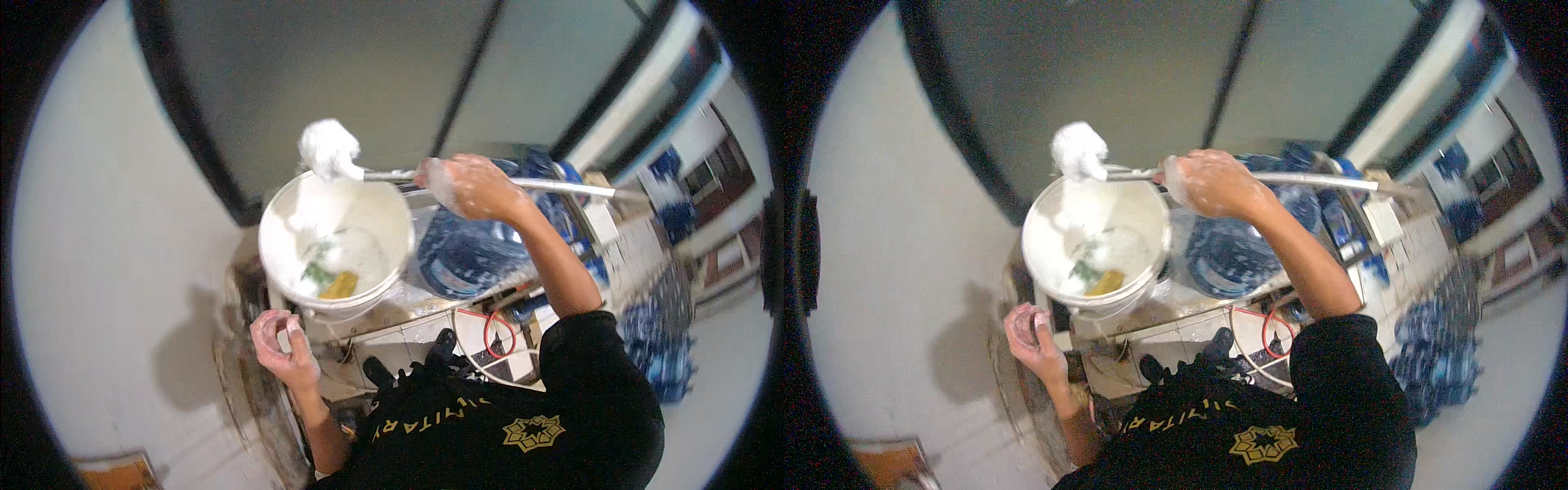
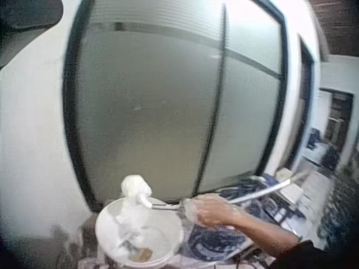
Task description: The person scrubs the exterior of a large blue water jug with a soapy sponge, rinses it with water from a hose, and places it on a tiled floor among other jugs. They repeat this process for a second jug, scrubbing the exterior and the opening before rinsing and setting it down.
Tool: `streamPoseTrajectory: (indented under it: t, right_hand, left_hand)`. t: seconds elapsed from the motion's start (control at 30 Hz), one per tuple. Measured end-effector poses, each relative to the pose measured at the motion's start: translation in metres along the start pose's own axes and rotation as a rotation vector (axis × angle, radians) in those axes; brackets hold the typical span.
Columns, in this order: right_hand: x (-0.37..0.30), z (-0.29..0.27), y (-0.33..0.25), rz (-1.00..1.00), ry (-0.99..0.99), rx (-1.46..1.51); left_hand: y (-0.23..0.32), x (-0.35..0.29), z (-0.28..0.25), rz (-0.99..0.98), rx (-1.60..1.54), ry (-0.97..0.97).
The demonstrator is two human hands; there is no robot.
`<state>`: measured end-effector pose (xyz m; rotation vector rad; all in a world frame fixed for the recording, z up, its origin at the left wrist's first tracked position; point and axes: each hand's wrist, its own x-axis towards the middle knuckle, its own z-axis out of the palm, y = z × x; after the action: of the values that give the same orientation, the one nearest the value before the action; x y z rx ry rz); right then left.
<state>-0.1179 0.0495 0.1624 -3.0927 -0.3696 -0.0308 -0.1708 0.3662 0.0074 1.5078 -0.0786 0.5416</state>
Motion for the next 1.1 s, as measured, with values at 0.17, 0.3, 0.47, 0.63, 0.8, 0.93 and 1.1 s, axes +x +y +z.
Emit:
streamPoseTrajectory:
  t: [0.17, 0.3, 0.47, 0.63, 0.8, 0.93, 1.1]
  right_hand:
    - [-0.134, -0.013, 0.032, 0.238, 0.413, 0.165]
    - [-0.206, 0.003, 0.039, 0.470, 0.499, 0.272]
    - [-0.268, 0.055, 0.068, 0.620, 0.472, 0.487]
    - [-0.256, 0.057, 0.071, 0.721, 0.776, 0.890]
    - [-0.260, 0.111, 0.128, 0.642, 0.917, 1.027]
    - [-0.236, 0.120, 0.126, 0.730, 0.814, 0.910]
    - [-0.210, 0.159, 0.139, 0.545, 0.745, 0.580]
  left_hand:
    - [0.050, 0.018, 0.124, 0.123, -0.347, -0.445]
    - [0.096, 0.015, 0.250, -0.335, -0.649, -0.761]
    - [0.099, -0.027, 0.336, -0.652, -1.086, -1.219]
    - [0.083, -0.123, 0.370, -0.482, -0.781, -0.978]
    - [0.081, -0.147, 0.380, 0.070, -0.254, -0.919]
    - [0.085, -0.100, 0.394, 0.494, 0.172, -0.254]
    - [0.039, -0.043, 0.428, 0.104, 0.038, -0.422]
